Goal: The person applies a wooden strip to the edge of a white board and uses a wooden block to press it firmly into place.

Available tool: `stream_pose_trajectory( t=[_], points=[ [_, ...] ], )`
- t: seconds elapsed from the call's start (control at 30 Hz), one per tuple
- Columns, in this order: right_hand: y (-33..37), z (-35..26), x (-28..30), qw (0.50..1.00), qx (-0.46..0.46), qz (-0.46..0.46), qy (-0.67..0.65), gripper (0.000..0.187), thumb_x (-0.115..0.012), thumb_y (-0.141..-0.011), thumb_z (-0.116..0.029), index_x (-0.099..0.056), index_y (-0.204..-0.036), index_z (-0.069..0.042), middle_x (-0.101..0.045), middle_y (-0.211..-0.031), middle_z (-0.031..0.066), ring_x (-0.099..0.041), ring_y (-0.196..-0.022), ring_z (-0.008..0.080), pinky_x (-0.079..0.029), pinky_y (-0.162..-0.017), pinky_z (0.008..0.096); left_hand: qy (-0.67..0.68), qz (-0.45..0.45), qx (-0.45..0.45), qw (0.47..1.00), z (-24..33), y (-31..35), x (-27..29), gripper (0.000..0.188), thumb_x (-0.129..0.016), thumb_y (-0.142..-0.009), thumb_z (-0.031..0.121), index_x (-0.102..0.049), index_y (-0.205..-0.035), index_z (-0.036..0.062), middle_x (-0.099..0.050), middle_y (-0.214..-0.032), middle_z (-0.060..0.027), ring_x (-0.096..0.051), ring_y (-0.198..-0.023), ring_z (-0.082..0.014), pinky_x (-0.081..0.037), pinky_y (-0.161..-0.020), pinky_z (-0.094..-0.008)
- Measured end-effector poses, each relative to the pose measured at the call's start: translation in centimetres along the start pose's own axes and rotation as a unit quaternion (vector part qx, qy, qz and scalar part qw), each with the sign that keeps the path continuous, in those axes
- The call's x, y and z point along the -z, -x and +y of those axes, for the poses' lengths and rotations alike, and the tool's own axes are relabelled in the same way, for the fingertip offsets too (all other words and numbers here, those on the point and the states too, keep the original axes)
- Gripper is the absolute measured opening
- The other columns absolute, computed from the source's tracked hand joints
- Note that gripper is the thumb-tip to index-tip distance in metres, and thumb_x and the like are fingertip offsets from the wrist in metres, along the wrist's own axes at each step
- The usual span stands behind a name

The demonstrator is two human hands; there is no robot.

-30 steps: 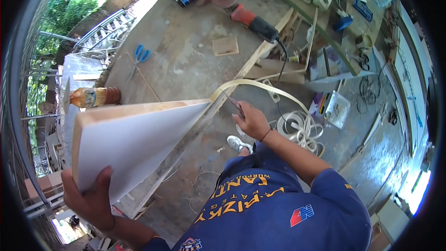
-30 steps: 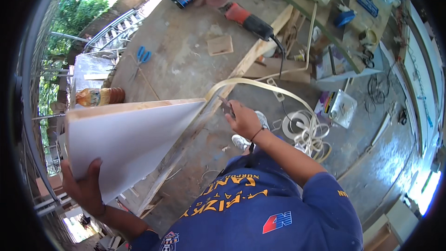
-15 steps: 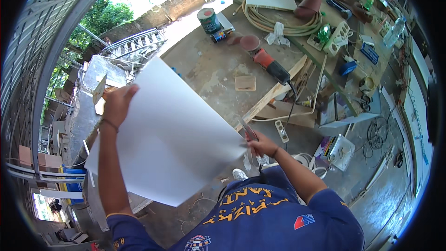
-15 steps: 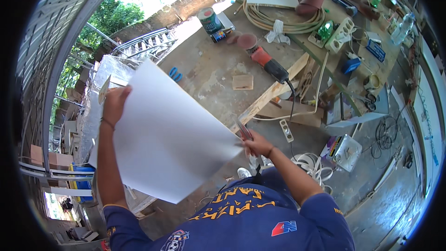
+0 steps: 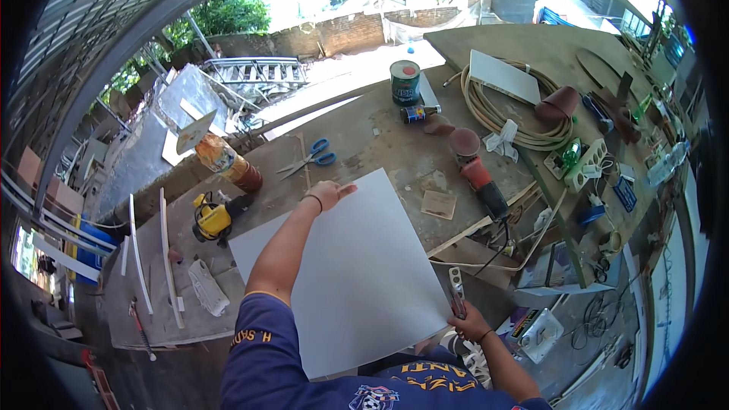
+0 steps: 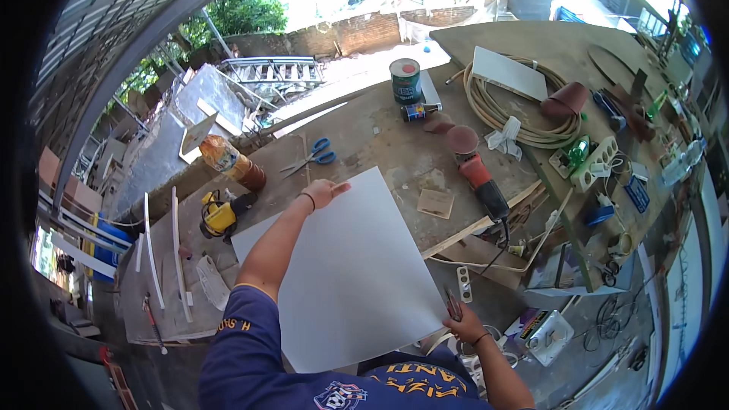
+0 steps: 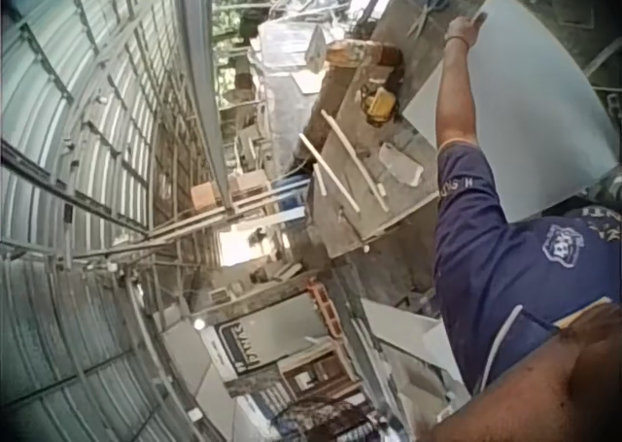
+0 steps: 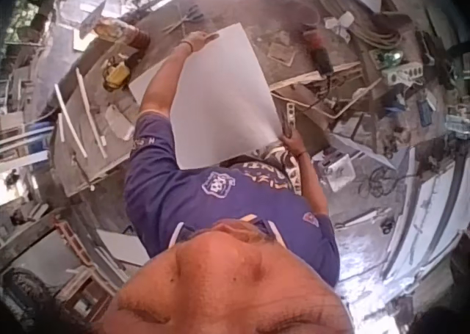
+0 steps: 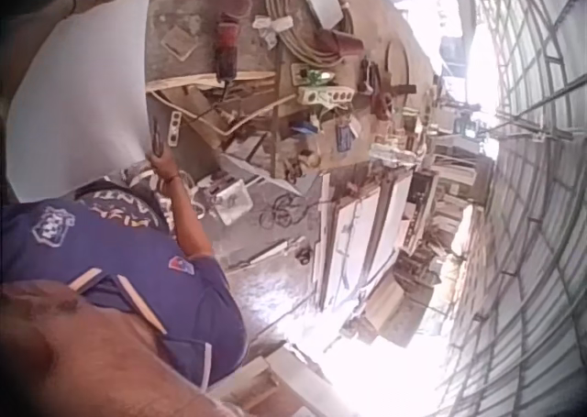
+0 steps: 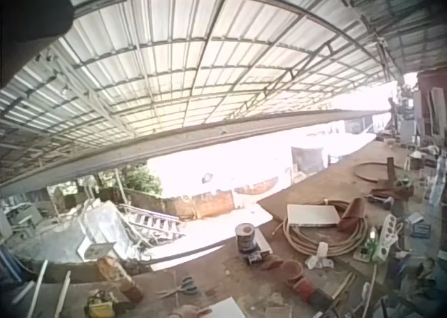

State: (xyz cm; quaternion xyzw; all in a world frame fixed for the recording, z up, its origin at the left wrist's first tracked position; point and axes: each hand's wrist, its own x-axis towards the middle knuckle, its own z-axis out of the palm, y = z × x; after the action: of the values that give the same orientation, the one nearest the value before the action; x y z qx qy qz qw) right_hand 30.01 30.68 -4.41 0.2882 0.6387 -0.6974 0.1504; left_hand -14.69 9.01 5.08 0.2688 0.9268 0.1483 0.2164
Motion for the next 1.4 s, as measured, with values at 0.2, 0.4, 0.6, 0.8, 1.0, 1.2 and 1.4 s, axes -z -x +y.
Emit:
stream_pose_trajectory(
  t=[0.2,0.4,0.6,0.8,1.0,1.2,1.4],
  points=[
    [-2.4,-1.8,-1.0,0.999,0.025,-0.025,0.007,0.036,-0.068,-0.074,-0.014,-0.045,-0.100,-0.007,-0.048,-0.064,0.0021,-0.048,-0.046,0.0105,-0.040,-0.040,0.0263,-0.001,-0.081,0.069,0.994,-1.6,-4.7,1.5,0.083,-0.039,-0.074,0.077,-0.066,-0.098,0.0029,-0.063,-0.100,-0.0197,-0.058,-0.099,-0.0347,-0.044,-0.085,-0.0399],
    [-3.3,-3.7,-0.8,0.997,0.021,-0.035,-0.066,0.036,-0.069,-0.075,-0.016,-0.045,-0.099,-0.007,-0.049,-0.069,0.0005,-0.047,-0.045,0.0082,-0.038,-0.038,0.0232,-0.092,0.040,0.116,0.988,-3.0,-5.4,-0.6,0.081,-0.034,-0.076,0.077,-0.066,-0.095,0.0041,-0.061,-0.105,-0.0204,-0.057,-0.102,-0.0349,-0.044,-0.087,-0.0436],
    [-1.3,-1.2,-1.6,0.967,-0.046,-0.066,-0.242,0.036,-0.064,-0.081,-0.019,-0.044,-0.109,-0.007,-0.050,-0.071,0.0003,-0.048,-0.046,0.0073,-0.039,-0.039,0.0222,-0.063,0.249,-0.102,0.961,0.9,-1.4,-6.5,0.041,-0.066,-0.077,0.034,-0.058,-0.103,0.0036,-0.056,-0.108,-0.0177,-0.051,-0.103,-0.0361,-0.043,-0.086,-0.0427],
    [1.3,0.5,-2.5,0.955,-0.022,-0.059,-0.290,0.041,-0.066,-0.081,-0.013,-0.042,-0.113,-0.007,-0.055,-0.081,0.0026,-0.049,-0.049,0.0078,-0.041,-0.042,0.0228,0.037,0.009,-0.350,0.936,13.9,14.2,-16.1,0.060,-0.067,-0.072,0.039,-0.051,-0.117,0.0017,-0.045,-0.128,-0.0181,-0.036,-0.125,-0.0340,-0.021,-0.104,-0.0528],
    [1.1,0.4,-4.6,0.956,-0.013,0.031,-0.293,0.038,-0.071,-0.075,-0.011,-0.045,-0.102,-0.006,-0.053,-0.069,0.0016,-0.050,-0.051,0.0092,-0.041,-0.045,0.0231,-0.023,-0.073,-0.383,0.921,16.1,18.0,-19.4,0.060,-0.063,-0.065,0.026,-0.049,-0.121,0.0088,-0.038,-0.136,-0.0089,-0.021,-0.134,-0.0306,-0.002,-0.105,-0.0614],
    [1.0,0.7,-4.7,0.980,0.065,0.167,-0.082,0.046,-0.071,-0.070,-0.019,-0.044,-0.104,-0.006,-0.059,-0.074,0.0064,-0.056,-0.051,0.0159,-0.045,-0.046,0.0292,0.002,-0.076,-0.372,0.925,16.6,17.5,-19.5,0.055,-0.063,-0.065,0.025,-0.051,-0.116,0.0091,-0.045,-0.123,-0.0076,-0.025,-0.132,-0.0296,-0.002,-0.105,-0.0611],
    [2.7,-2.4,-3.8,0.937,0.120,0.249,0.212,0.037,-0.065,-0.069,-0.017,-0.046,-0.099,-0.005,-0.061,-0.072,0.0141,-0.059,-0.063,0.0355,-0.047,-0.062,0.0440,-0.049,-0.061,-0.374,0.924,17.2,17.9,-20.1,0.050,-0.065,-0.066,0.027,-0.054,-0.112,0.0102,-0.047,-0.118,-0.0072,-0.028,-0.129,-0.0291,-0.005,-0.105,-0.0609]
  ],
)
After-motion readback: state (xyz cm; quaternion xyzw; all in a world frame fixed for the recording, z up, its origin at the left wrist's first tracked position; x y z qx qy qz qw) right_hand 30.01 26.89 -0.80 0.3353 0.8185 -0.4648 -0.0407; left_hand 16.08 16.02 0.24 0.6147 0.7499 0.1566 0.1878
